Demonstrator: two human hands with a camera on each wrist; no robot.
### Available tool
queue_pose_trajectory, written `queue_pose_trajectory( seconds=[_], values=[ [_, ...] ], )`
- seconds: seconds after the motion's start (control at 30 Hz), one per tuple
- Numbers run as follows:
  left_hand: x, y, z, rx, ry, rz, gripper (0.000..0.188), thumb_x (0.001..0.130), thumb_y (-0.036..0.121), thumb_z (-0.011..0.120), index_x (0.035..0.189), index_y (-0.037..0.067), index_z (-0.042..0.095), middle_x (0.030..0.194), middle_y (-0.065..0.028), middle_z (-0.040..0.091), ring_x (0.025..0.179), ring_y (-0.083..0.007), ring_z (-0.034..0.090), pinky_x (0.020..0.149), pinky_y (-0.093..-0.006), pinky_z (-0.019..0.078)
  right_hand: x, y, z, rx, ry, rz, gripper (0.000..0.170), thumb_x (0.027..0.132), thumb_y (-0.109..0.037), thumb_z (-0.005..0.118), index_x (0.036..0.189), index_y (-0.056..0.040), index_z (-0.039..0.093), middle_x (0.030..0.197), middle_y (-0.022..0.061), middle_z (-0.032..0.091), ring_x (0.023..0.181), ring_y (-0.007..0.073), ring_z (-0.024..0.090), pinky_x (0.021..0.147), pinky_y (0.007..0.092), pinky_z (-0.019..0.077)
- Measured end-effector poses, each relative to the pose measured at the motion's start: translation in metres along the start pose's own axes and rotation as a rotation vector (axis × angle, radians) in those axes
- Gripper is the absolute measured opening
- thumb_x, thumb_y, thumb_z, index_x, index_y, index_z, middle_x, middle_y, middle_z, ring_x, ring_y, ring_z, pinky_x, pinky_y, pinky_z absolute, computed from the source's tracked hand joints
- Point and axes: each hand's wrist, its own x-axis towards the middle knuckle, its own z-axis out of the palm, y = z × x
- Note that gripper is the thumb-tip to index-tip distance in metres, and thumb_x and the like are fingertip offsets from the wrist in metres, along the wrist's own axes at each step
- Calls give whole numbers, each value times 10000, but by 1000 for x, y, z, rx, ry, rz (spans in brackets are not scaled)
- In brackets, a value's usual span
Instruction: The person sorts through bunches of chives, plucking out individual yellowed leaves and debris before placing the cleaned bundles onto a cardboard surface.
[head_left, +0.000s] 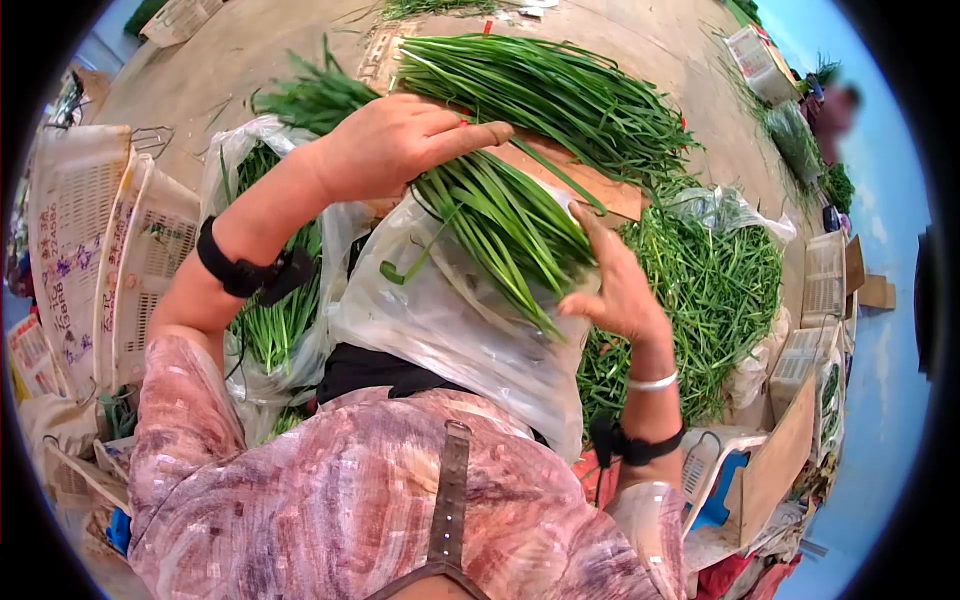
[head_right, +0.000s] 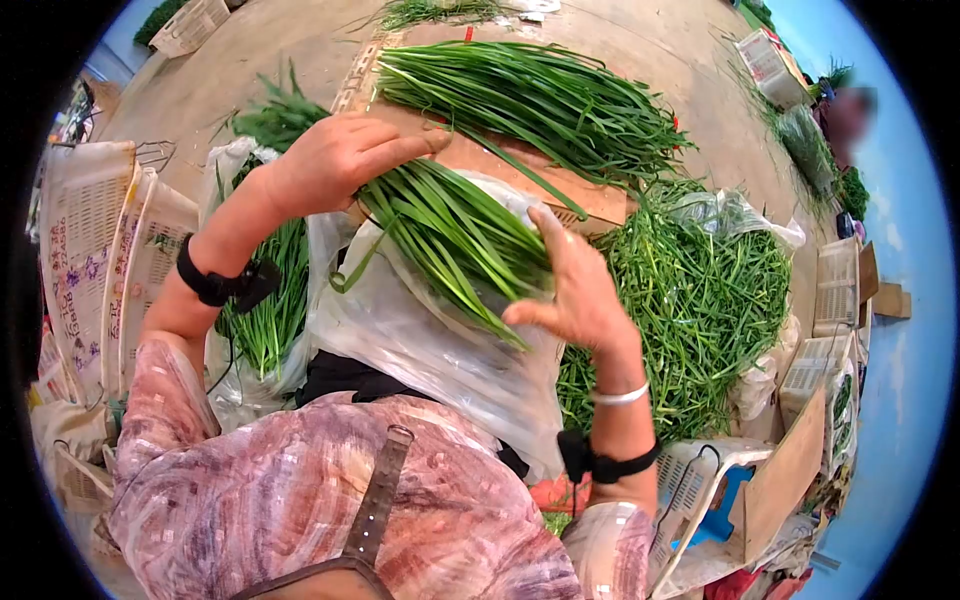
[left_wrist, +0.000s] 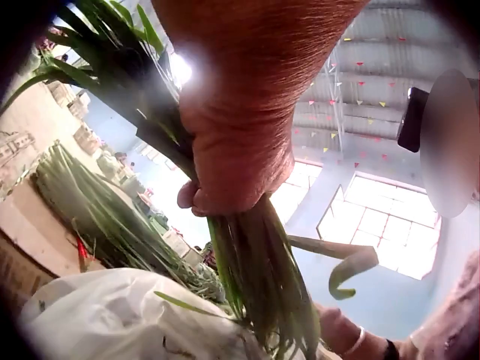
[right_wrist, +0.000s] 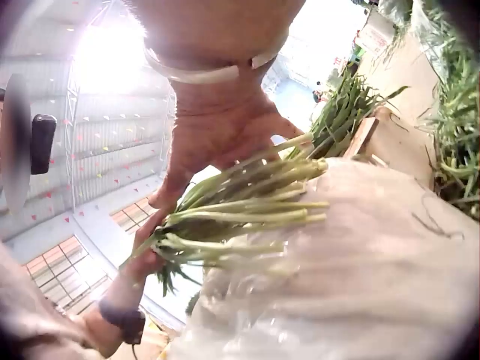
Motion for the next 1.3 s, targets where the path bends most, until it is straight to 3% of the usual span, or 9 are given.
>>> queue_pose_trajectory(
  seconds=[0.17,0.33,0.7,0.77,0.83,0.9,0.93,1.07,1.3],
  values=[
    [29,-18,-2,50,-138,56,763,614,8,611,1335,154,412,865,-46,598,799,-242,580,718,-333,453,-15,-26,40,-181,133,58,1335,420,-635,771,1401,15,142,1311,264,379,1195,404,380,1015,463,270],
    [50,-35,7,-37,-191,120,762,588,-13,635,1305,151,438,848,-43,577,814,-258,567,748,-350,429,-8,-28,65,-284,393,211,960,576,-103,788,1363,2,248,1172,215,490,1070,395,470,924,450,372],
    [146,-99,15,164,306,460,535,730,158,634,1246,108,503,1013,-63,602,939,-248,578,867,-354,436,28,-4,4,106,597,310,404,692,19,675,1060,4,509,890,122,635,758,162,626,655,276,497],
    [151,-116,50,515,73,222,853,754,268,636,1437,128,144,1437,-215,222,1355,-322,196,1086,-548,104,38,19,3,110,547,400,348,685,48,642,1003,13,505,811,119,603,648,144,599,549,286,490],
    [142,-118,54,393,-146,45,928,714,208,681,1445,197,110,1483,-133,149,1379,-335,91,1050,-633,37,48,32,2,358,287,687,319,689,68,602,984,13,493,740,91,560,544,135,550,470,292,466],
    [131,-101,37,749,210,70,531,739,136,658,1242,87,496,1045,-68,591,977,-266,571,912,-359,430,37,85,31,454,230,656,384,691,93,578,1050,-5,483,694,36,538,498,124,506,441,259,426],
    [122,-94,38,747,210,75,531,739,136,658,1242,87,496,1045,-68,591,977,-266,571,912,-359,430,37,81,29,519,213,677,397,689,87,586,1061,-5,485,683,27,533,500,122,503,442,258,422],
    [93,-23,37,-1252,-6,-696,534,770,149,685,1249,74,462,1146,-73,549,1081,-193,523,890,-342,451,38,79,19,568,124,721,407,692,55,613,1078,-11,499,714,15,535,517,111,500,443,259,420],
    [99,101,128,-2381,83,-1218,384,784,263,711,1100,101,565,1031,-20,577,1018,-151,528,861,-323,455,52,26,-20,838,162,588,256,740,-37,667,965,23,559,774,62,603,588,117,558,497,254,472]
  ],
)
